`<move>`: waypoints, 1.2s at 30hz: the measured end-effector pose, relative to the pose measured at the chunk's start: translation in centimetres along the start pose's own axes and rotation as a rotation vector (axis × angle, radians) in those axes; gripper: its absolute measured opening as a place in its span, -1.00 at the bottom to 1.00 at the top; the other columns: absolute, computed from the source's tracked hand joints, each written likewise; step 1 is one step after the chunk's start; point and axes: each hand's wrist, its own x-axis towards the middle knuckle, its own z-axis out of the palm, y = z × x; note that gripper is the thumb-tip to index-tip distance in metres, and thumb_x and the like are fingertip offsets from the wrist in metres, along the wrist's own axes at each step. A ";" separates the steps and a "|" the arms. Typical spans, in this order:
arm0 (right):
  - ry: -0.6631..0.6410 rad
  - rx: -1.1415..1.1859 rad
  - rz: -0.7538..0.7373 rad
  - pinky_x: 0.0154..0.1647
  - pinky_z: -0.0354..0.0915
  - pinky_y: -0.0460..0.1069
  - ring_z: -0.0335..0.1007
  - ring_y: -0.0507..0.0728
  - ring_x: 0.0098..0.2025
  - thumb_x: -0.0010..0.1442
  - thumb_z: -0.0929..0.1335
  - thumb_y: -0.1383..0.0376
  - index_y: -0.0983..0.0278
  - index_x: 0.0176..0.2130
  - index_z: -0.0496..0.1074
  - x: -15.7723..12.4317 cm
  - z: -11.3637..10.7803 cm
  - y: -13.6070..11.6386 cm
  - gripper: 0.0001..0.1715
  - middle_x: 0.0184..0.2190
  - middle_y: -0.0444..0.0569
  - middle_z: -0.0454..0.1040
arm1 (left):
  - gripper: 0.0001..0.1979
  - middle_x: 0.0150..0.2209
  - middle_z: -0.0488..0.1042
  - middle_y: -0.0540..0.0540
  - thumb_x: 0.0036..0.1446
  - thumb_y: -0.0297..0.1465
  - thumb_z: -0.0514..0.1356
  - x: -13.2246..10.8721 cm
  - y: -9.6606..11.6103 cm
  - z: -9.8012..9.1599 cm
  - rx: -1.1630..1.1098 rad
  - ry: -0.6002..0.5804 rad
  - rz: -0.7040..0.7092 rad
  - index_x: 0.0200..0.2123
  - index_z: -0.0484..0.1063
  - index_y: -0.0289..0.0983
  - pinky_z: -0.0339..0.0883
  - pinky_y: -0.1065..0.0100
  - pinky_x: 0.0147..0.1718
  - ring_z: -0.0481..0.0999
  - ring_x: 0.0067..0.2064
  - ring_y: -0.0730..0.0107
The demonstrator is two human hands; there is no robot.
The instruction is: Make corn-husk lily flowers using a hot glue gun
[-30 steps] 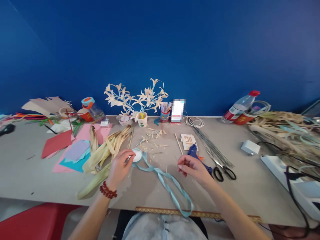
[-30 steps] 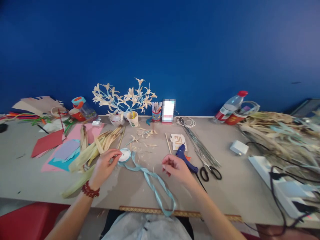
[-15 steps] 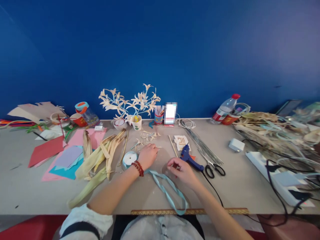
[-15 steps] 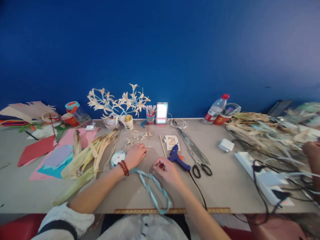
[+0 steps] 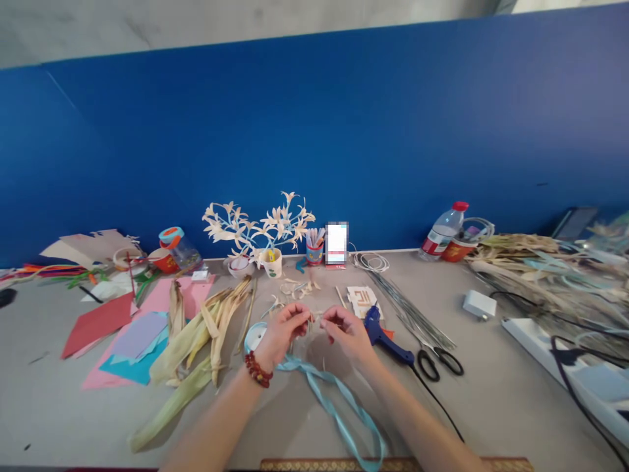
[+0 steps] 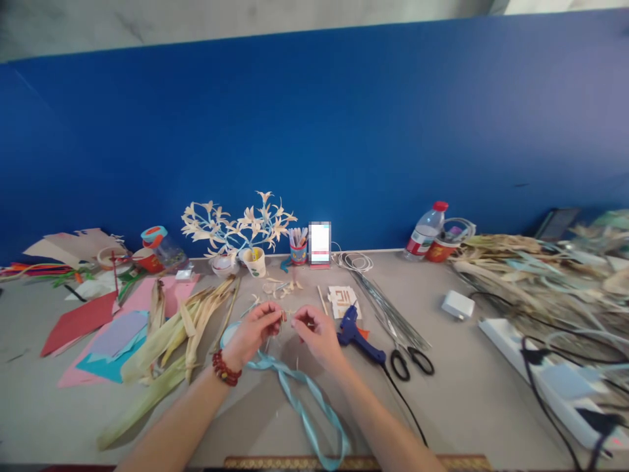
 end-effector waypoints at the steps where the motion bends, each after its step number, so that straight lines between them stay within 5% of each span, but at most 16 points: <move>1: 0.013 -0.012 -0.023 -0.52 0.22 -0.08 0.23 0.01 -0.53 0.15 0.38 0.12 0.25 -0.40 0.39 -0.1 0.2 0.1 -0.75 -0.52 -0.16 0.33 | -0.76 -0.41 0.42 0.00 0.01 -0.26 0.32 0.1 -0.2 0.1 -0.104 0.008 -0.005 -0.38 0.38 -0.30 0.19 0.47 -0.44 0.33 -0.47 0.55; 10: -0.063 -0.224 -0.023 -0.53 0.14 -0.10 0.27 0.03 -0.52 0.23 0.31 0.21 0.24 -0.35 0.40 -2.2 0.7 0.4 -0.83 -0.54 -0.16 0.38 | -0.79 -0.32 0.48 -0.05 -0.02 -0.34 0.35 -0.5 -1.6 0.4 -0.258 0.105 0.047 -0.47 0.38 -0.31 0.24 0.47 -0.41 0.33 -0.45 0.58; 21: -0.095 -0.168 0.088 -0.59 0.15 -0.12 0.29 0.02 -0.56 0.23 0.31 0.21 0.22 -0.34 0.38 -2.3 1.1 0.2 -0.85 -0.56 -0.16 0.42 | -0.83 -0.32 0.48 -0.01 -0.01 -0.43 0.34 -0.9 -1.7 1.1 -0.373 0.096 0.016 -0.44 0.37 -0.30 0.30 0.48 -0.36 0.37 -0.44 0.62; 28: -0.090 -0.126 0.085 -0.57 0.16 -0.12 0.30 0.03 -0.56 0.23 0.31 0.20 0.21 -0.31 0.38 -2.3 1.0 0.8 -0.86 -0.56 -0.17 0.41 | -0.79 -0.35 0.51 -0.01 -0.01 -0.44 0.35 -0.7 -2.0 1.0 -0.405 0.113 0.004 -0.25 0.48 -0.27 0.35 0.47 -0.34 0.44 -0.42 0.58; 36: -0.089 -0.155 0.087 -0.54 0.18 -0.12 0.31 0.03 -0.53 0.24 0.31 0.22 0.22 -0.32 0.38 -2.4 0.9 0.7 -0.87 -0.56 -0.16 0.40 | -0.87 -0.37 0.53 -0.02 -0.02 -0.46 0.36 -0.6 -2.1 0.8 -0.426 0.125 -0.027 -0.34 0.52 -0.30 0.38 0.48 -0.34 0.46 -0.42 0.57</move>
